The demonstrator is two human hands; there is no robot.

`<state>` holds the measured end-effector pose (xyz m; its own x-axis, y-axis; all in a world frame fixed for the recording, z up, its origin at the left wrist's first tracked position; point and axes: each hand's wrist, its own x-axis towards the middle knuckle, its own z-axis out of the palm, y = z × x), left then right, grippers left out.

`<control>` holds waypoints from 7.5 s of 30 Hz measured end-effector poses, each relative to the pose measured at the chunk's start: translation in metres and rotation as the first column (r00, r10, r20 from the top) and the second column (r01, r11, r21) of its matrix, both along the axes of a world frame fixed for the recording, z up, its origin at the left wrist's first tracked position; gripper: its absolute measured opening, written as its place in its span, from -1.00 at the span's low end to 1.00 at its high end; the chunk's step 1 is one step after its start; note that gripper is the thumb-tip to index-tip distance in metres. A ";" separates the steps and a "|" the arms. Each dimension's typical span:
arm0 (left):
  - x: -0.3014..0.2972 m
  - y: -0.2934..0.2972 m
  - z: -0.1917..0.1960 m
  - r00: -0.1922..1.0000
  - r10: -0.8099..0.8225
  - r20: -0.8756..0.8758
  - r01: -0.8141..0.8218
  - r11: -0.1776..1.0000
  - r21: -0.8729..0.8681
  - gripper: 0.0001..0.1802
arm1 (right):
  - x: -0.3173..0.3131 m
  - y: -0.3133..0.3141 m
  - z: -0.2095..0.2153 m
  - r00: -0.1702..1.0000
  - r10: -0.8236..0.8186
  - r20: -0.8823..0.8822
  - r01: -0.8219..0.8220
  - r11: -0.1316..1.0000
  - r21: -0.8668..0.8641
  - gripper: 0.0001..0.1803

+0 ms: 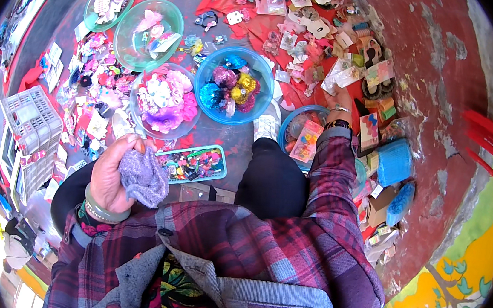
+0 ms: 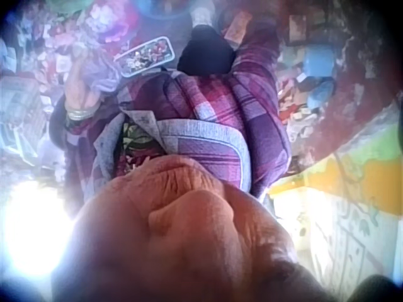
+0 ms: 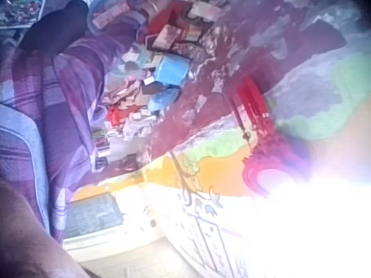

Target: The person sits on the floor and sorts through a large pile of small colorful items, including hair accessories and toys. They pick up individual items, inspect them, and place them into various plastic bowls and containers, occasionally wiping items with a cloth.

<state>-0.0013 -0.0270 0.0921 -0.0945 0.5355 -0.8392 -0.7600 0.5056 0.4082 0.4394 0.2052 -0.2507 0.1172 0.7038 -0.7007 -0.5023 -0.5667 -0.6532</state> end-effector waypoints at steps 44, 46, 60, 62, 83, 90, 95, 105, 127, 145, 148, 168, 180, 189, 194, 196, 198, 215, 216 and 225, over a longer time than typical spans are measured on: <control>-0.033 -0.041 0.057 0.998 0.039 -0.058 -0.015 0.929 0.370 -0.79 | -0.227 0.021 0.081 0.607 0.785 0.127 -0.784 0.617 -0.065 -0.77; -0.038 -0.044 0.062 0.996 0.033 -0.084 0.003 0.917 0.398 -0.79 | -0.296 0.023 0.095 0.553 0.831 0.063 -0.828 0.556 -0.072 -0.79; -0.088 -0.059 0.071 0.994 0.093 0.052 -0.106 0.920 0.377 -0.80 | -0.650 0.031 0.117 0.471 0.877 0.097 -0.854 0.481 -0.199 -0.65; -0.089 -0.061 0.071 0.994 0.094 0.049 -0.105 0.924 0.368 -0.80 | -0.634 0.022 0.112 0.379 0.923 0.068 -0.918 0.384 -0.097 -0.64; -0.027 -0.019 0.040 0.988 0.153 0.027 -0.155 0.968 0.198 -0.80 | -0.125 -0.030 0.024 0.627 0.691 0.358 -0.590 0.722 -0.361 -0.86; -0.008 0.007 0.022 0.995 0.096 0.032 -0.099 0.988 0.114 -0.80 | -0.098 0.026 -0.038 -0.048 0.509 0.859 -0.784 0.514 -0.349 -0.77; -0.002 0.024 0.018 0.996 0.078 0.050 -0.081 0.994 0.068 -0.81 | -0.163 0.063 -0.027 -0.139 0.455 0.880 -0.800 0.473 -0.371 -0.63; -0.003 0.031 0.000 0.997 0.068 0.034 -0.068 0.998 0.013 -0.81 | -0.223 0.063 -0.014 -0.083 0.673 0.735 -0.520 0.600 -0.608 -0.43; -0.002 0.019 0.004 0.999 0.033 -0.012 -0.033 0.999 0.004 -0.77 | -0.165 0.045 -0.019 0.778 0.619 0.111 -0.619 0.784 -0.034 -0.85; -0.007 0.023 0.002 0.997 0.053 0.063 -0.054 0.998 0.022 -0.81 | -0.164 0.071 -0.033 -0.243 0.632 0.736 -0.633 0.472 -0.614 -0.48; -0.010 0.018 0.003 0.996 0.057 0.062 -0.059 0.998 0.032 -0.80 | -0.126 0.061 -0.044 -0.233 0.493 0.838 -0.670 0.543 -0.506 -0.48; -0.010 0.012 0.004 0.996 0.064 0.062 -0.062 0.997 -0.039 -0.78 | -0.031 -0.026 0.030 0.985 0.163 -0.058 -0.158 0.984 0.079 -0.84; -0.006 0.013 0.002 0.997 0.067 0.036 -0.065 0.997 -0.033 -0.79 | -0.098 0.004 -0.002 0.021 0.582 0.813 -0.664 0.617 -0.424 -0.53; -0.005 0.014 0.003 0.996 0.043 0.072 -0.043 0.999 -0.011 -0.80 | -0.107 -0.015 0.023 -0.040 0.626 0.779 -0.620 0.596 -0.511 -0.47; -0.004 0.014 0.001 0.995 0.051 0.081 -0.050 0.999 -0.022 -0.79 | -0.150 -0.024 0.019 -0.211 0.643 0.736 -0.687 0.439 -0.580 -0.56; -0.004 0.014 0.000 0.996 0.039 0.078 -0.037 0.999 -0.020 -0.79 | -0.155 -0.019 0.020 -0.324 0.651 0.687 -0.665 0.360 -0.655 -0.59; -0.004 0.015 0.000 0.996 0.030 0.078 -0.029 0.999 -0.025 -0.79 | -0.153 -0.014 0.011 -0.471 0.600 0.647 -0.642 0.270 -0.718 -0.61; -0.005 0.013 0.000 0.997 0.036 0.069 -0.035 0.999 -0.017 -0.78 | -0.162 -0.013 0.019 -0.612 0.592 0.525 -0.513 0.209 -0.832 -0.60; -0.006 0.013 0.000 0.997 0.039 0.068 -0.038 0.999 -0.017 -0.78 | -0.155 -0.010 0.012 -0.574 0.607 0.549 -0.545 0.217 -0.810 -0.60; -0.007 0.013 0.002 0.996 0.035 0.079 -0.033 0.999 -0.018 -0.79 | -0.060 -0.003 -0.030 0.648 0.722 0.241 -0.730 0.680 -0.075 -0.81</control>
